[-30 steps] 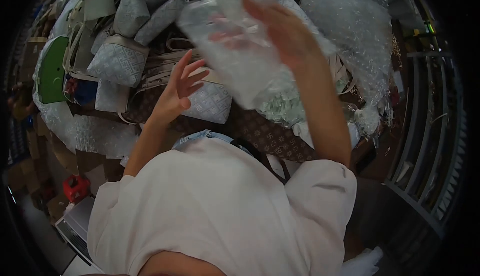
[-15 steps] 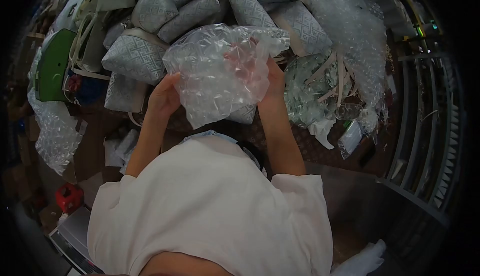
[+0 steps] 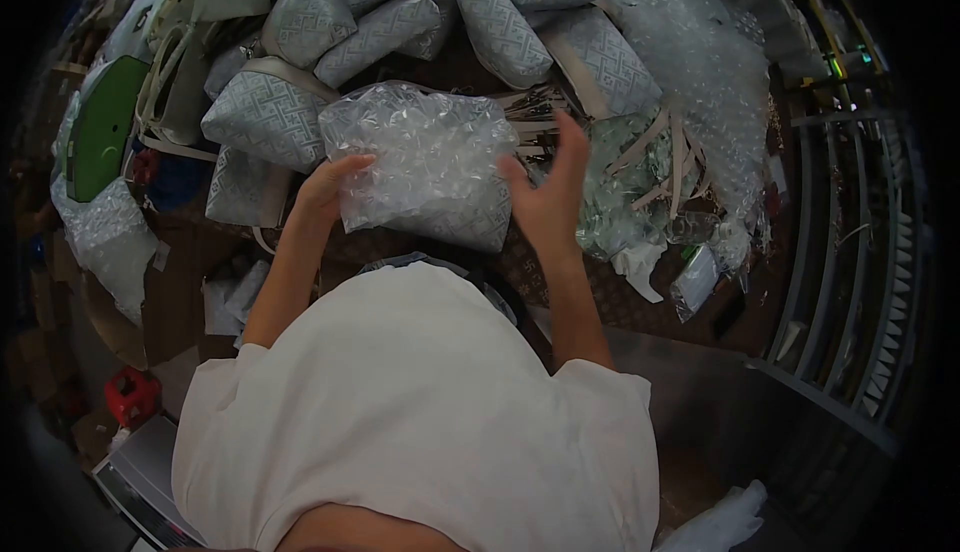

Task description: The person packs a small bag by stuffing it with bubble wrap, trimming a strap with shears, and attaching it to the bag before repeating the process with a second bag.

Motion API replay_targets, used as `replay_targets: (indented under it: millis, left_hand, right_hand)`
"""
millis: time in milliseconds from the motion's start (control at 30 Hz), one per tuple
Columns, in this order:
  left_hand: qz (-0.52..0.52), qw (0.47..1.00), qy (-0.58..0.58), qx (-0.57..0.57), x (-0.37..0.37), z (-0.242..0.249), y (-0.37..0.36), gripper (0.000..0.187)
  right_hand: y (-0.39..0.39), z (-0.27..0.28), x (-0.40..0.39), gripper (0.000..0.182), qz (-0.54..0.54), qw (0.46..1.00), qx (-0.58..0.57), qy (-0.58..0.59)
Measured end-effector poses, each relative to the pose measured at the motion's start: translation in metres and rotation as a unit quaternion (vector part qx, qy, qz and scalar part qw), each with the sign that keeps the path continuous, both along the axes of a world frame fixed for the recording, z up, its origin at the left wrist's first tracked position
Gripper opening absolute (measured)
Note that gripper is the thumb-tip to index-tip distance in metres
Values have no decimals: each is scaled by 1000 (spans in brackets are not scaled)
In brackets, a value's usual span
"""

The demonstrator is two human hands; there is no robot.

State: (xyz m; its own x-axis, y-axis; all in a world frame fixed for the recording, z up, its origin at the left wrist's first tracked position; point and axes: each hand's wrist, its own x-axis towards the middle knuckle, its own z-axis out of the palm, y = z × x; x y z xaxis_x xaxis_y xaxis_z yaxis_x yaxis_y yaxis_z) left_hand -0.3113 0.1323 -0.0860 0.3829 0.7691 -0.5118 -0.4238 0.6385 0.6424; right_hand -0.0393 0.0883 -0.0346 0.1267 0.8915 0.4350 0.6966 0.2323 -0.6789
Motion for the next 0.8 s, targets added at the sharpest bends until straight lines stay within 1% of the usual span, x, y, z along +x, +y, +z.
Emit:
replay_targets:
  millis: [33,67,100,133,167,200,233,300,333,367,400,433,467,500,567,600,667,700,733,767,800]
  left_hand:
    - [-3,1000,1,-5,4,0,3,36]
    - [2,1000,2,-23,10,0,6,34]
    - [5,999,4,-40,15,1,11,33]
    - [-4,999,8,-42,18,4,18,33]
    - [-6,999,-4,-44,22,8,24,35]
    - [-6,999,-16,-46,26,12,30,37]
    - [-9,999,-15,-48,30,19,35,37]
    - [23,989,-141,27,39,29,41,48]
    - [-30,991,-79,102,44,17,48,55]
    - [-30,992,-77,98,48,2,50,55]
    - [-161,889,218,368,53,-17,49,54]
    - [-264,620,470,571,57,-33,47,53]
    - [-310,616,471,550,59,-48,47,51]
    - [-310,619,469,549,60,-43,47,51]
    - [-430,678,436,406,56,-23,45,52]
    - [-434,680,433,402,49,-18,36,52]
    - [-465,643,413,447,32,-10,10,54]
    - [-468,648,411,439,29,-12,0,54]
    - [-331,636,461,523,27,-12,-7,54]
    - [-184,603,500,594,24,-13,-11,54]
    - [-186,604,501,591,24,-14,-7,54]
  right_hand:
    - [-4,13,-17,76,103,989,45,-91]
    - [-5,10,-29,76,98,990,42,-90]
    - [-6,5,-40,78,146,971,24,-188]
    - [-6,-1,-44,79,191,940,4,-282]
    - [6,-20,-35,69,124,947,20,-296]
    - [17,-31,-19,61,101,978,-27,-179]
    - [28,-37,0,53,80,992,-72,-60]
    - [42,-38,37,37,27,999,-21,-16]
    - [46,-31,51,35,3,995,-70,76]
    - [50,-20,62,34,-22,979,-119,167]
    - [52,-12,72,34,-21,978,-123,167]
    - [54,-4,81,34,-25,970,-136,200]
    - [57,5,86,35,-30,961,-147,232]
    - [55,17,88,35,-31,961,-150,230]
    - [42,41,89,35,-26,937,-98,333]
    - [36,50,93,35,-30,936,-104,334]
    - [23,63,103,37,-38,936,-98,335]
    - [18,65,103,37,-39,935,-108,336]
    - [15,66,103,37,-43,936,-102,334]
    - [14,66,102,37,-47,938,-94,332]
    - [14,62,99,37,-48,937,-98,332]
